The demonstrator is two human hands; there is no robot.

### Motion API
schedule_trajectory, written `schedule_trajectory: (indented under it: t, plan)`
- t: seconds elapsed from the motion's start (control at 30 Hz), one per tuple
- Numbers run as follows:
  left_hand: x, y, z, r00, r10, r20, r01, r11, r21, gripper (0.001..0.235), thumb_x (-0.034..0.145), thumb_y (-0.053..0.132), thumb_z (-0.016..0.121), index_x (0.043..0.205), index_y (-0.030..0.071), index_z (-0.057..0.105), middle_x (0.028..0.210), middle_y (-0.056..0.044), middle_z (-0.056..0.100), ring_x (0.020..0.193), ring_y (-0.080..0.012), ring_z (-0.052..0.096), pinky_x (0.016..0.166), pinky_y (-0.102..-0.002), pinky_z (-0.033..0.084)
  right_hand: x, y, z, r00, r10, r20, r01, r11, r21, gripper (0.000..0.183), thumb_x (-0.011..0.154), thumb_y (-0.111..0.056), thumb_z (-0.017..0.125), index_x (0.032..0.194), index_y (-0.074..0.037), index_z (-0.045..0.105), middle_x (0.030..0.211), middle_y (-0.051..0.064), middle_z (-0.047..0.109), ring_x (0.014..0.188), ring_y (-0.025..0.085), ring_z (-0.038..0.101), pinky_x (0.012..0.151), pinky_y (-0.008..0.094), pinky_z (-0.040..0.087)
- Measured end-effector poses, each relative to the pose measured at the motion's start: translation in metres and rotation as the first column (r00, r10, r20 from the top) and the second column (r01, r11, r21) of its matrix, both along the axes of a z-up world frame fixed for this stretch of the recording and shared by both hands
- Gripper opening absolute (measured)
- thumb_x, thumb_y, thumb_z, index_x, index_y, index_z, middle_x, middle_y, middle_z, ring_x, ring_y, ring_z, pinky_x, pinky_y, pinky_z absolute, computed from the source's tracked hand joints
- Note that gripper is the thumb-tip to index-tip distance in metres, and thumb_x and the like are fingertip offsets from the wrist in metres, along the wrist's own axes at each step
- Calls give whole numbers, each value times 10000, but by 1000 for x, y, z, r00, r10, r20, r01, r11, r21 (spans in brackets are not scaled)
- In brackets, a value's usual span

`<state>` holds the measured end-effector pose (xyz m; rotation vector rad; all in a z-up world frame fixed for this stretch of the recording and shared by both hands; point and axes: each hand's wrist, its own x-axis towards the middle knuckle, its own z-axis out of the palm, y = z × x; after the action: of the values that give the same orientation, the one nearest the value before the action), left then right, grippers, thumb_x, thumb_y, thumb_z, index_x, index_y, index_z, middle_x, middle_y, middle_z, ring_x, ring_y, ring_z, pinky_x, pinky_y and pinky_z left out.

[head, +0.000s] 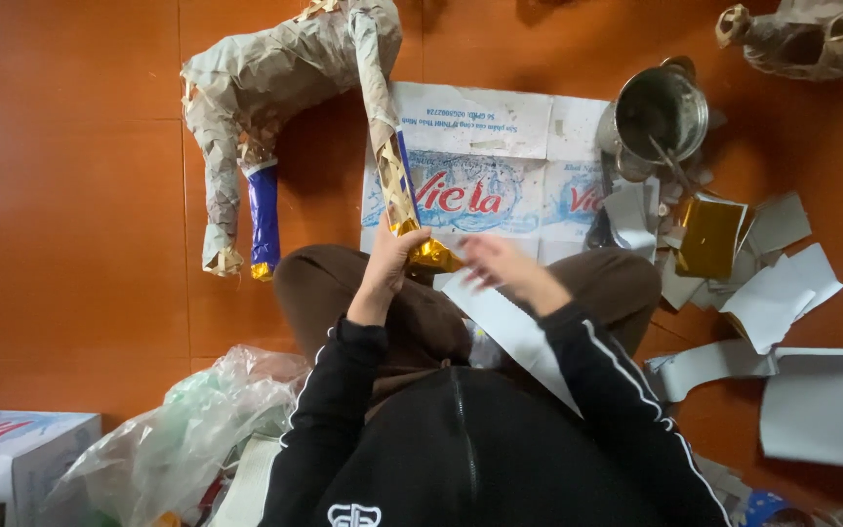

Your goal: Decorating a paper mache giraffe by wrapping and gluing blue and gold paper onto its legs and neck.

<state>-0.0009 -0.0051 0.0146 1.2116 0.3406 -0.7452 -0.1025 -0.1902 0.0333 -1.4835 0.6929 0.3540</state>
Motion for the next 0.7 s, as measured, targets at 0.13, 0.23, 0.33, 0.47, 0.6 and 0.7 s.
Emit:
schedule_trajectory:
  t: [0.13,0.23,0.33,0.47,0.6,0.7]
  plan:
    - [0,0,-2,1000,-7,-2,7,1000,-9,1024,704,10,879,1518,59,261,1403,-349,429,1240,-510,492,944,-654,455,2,48,-28,987,-40,-154,89,941,326,603,877,-448,754,1253,-67,475,678,119,588,457,198,611,362,285,486]
    - [-2,2,2,1000,-12,22,12,1000,-3,989,727,14,858,1514,45,261,1417,-355,411,1263,-510,470,965,-655,436,19,64,-7,969,-182,-166,230,909,347,394,879,-321,785,1088,-85,549,585,32,492,397,106,496,318,188,346]
    - [-1,2,5,999,-34,38,34,999,-2,984,744,51,859,1516,44,249,1437,-346,390,1295,-497,445,997,-650,415,31,63,-3,962,-225,-153,267,896,356,295,854,-244,817,951,-110,573,575,10,473,412,72,461,341,147,301]
    - [9,9,-45,995,-91,39,92,996,-15,902,784,188,891,1457,84,301,1143,-244,563,774,-342,697,610,-481,618,40,56,-19,973,-195,-121,225,914,338,260,815,-203,844,877,-112,608,558,50,525,403,94,505,335,164,338]
    - [12,11,-35,993,-106,55,109,993,-46,812,790,218,880,1393,78,355,1056,-234,600,729,-340,708,575,-487,623,47,50,-17,986,-141,-85,160,940,301,233,811,-176,829,884,-95,623,559,61,547,413,106,539,340,169,381]
    - [9,11,-20,993,-103,64,108,992,-72,742,772,183,881,1317,69,390,1013,-213,616,695,-328,703,568,-479,612,49,45,-11,997,-79,10,76,981,180,337,778,-129,851,1009,-54,619,621,122,610,430,162,589,334,225,444]
